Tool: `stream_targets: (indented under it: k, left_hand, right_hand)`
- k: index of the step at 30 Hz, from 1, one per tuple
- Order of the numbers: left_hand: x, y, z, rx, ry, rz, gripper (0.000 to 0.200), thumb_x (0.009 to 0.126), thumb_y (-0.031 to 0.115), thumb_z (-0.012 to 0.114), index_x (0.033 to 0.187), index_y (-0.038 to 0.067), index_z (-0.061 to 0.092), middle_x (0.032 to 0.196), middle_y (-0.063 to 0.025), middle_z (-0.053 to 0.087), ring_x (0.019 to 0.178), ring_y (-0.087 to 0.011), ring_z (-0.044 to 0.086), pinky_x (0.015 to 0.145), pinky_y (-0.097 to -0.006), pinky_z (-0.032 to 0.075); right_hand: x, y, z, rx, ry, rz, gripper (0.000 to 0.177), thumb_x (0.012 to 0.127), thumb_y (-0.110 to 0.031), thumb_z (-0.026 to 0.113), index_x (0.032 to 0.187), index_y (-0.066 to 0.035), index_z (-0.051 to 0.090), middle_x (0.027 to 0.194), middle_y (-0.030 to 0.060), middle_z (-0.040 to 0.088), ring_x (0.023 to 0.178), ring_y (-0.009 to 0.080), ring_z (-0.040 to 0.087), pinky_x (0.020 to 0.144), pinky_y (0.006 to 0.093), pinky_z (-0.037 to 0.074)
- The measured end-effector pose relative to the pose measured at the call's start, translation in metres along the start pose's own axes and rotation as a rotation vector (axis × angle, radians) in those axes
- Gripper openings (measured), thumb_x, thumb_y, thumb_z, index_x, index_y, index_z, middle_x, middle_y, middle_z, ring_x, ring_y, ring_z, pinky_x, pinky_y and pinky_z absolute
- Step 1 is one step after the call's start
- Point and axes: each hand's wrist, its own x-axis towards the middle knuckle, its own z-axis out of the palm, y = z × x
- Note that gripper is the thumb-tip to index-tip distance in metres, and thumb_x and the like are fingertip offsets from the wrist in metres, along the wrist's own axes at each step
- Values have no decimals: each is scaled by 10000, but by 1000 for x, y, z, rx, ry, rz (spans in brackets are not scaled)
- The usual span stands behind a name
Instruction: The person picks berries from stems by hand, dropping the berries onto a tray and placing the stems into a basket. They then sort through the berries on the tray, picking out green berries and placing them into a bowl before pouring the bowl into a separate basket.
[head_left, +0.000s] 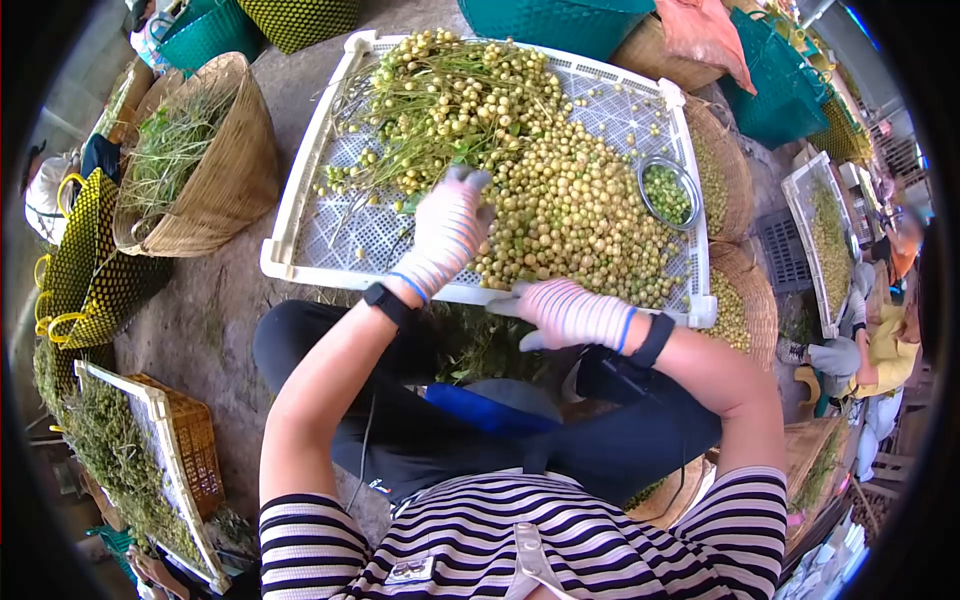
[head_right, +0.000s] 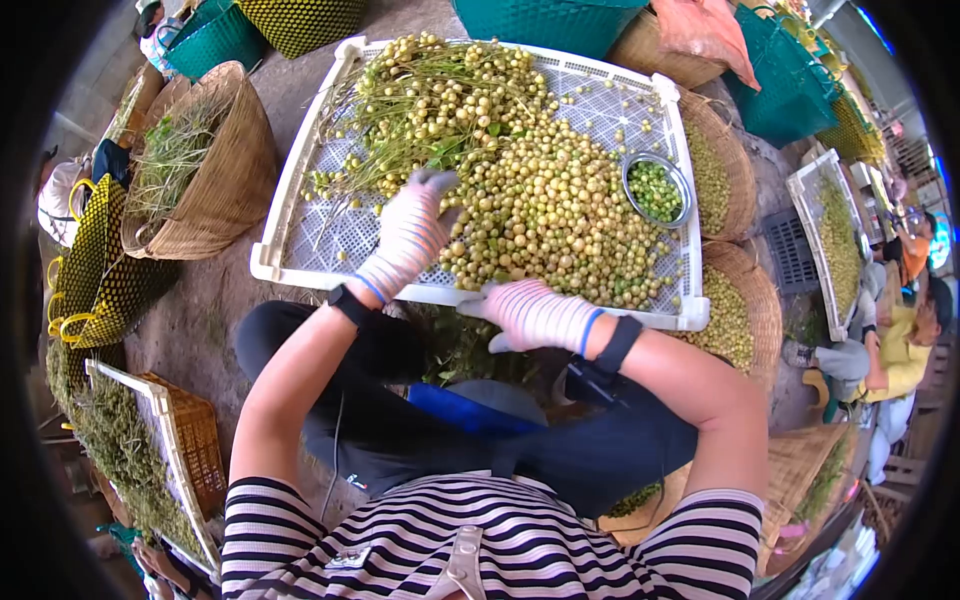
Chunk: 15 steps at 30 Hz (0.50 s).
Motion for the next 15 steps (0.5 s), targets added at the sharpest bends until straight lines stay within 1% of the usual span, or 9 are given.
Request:
stream_targets:
  k: [2, 4, 6, 8, 9, 10, 12, 13, 15]
  left_hand:
    - [22, 0, -4, 194, 65, 53, 466, 695, 129, 664, 1138, 108, 522, 1119, -144, 545, 873, -332, 598, 725, -413, 494]
    - [44, -11, 3, 403, -30, -6, 492, 705, 182, 657, 1156, 83, 488, 1140, -164, 540, 852, -342, 603, 687, -423, 499]
    - [66, -33, 11, 471, -336, -74, 229, 741, 249, 624, 863, 55, 631, 817, -164, 633, 753, -337, 611, 626, -428, 492]
    - [71, -33, 5, 409, -282, -34, 193, 757, 258, 609, 734, 70, 647, 705, -154, 620, 705, -334, 606, 622, -415, 487]
    - [71, -30, 3, 412, -282, -25, 193, 757, 258, 609, 734, 70, 647, 705, -154, 620, 705, -334, 606, 622, -415, 487]
    - [70, -21, -8, 382, -179, 76, 165, 742, 231, 600, 706, 76, 642, 670, -146, 607, 677, -323, 607, 595, -413, 483]
    - [68, -6, -29, 352, -86, 174, 140, 727, 205, 591, 678, 82, 637, 636, -137, 595, 649, -311, 607, 568, -411, 478]
    - [67, 3, -40, 320, -73, 209, 140, 745, 214, 596, 716, 89, 650, 660, -136, 606, 660, -311, 608, 599, -400, 481]
    - [70, 21, -64, 302, -124, 214, 127, 753, 212, 610, 752, 99, 669, 674, -126, 616, 665, -296, 610, 623, -387, 485]
  right_hand:
    - [11, -10, -11, -85, -78, 40, 388, 738, -394, 651, 1027, -135, 644, 844, 122, 623, 884, 296, 604, 747, 401, 466]
    - [21, -17, -30, -260, -194, 126, 349, 739, -379, 639, 942, -95, 648, 832, 126, 611, 811, 309, 595, 697, 394, 474]
    - [21, 0, -30, -295, -41, 38, 314, 735, -356, 636, 873, -74, 642, 797, 138, 610, 763, 315, 596, 682, 418, 473]
    - [23, 13, -50, -76, -29, 144, 305, 729, -339, 634, 846, -57, 630, 781, 145, 598, 755, 326, 587, 692, 433, 469]
    - [26, 17, -62, -28, 135, 271, 261, 712, -290, 633, 794, -43, 640, 806, 164, 615, 824, 326, 597, 751, 426, 477]
    - [30, 30, -71, -125, 329, 312, 289, 714, -286, 642, 884, -55, 610, 925, 157, 601, 902, 313, 584, 779, 410, 470]
    - [35, 50, -93, -308, 601, 369, 620, 697, -284, 699, 1232, -112, 436, 1191, 145, 468, 1125, 305, 447, 909, 425, 391]
    - [41, 64, -101, -298, 642, 338, 747, 673, -304, 723, 1307, -132, 368, 1248, 139, 432, 1168, 302, 410, 934, 441, 371]
    - [58, 91, -104, -241, 709, 168, 656, 710, -323, 697, 1271, -120, 427, 1201, 130, 493, 1103, 299, 468, 936, 427, 374]
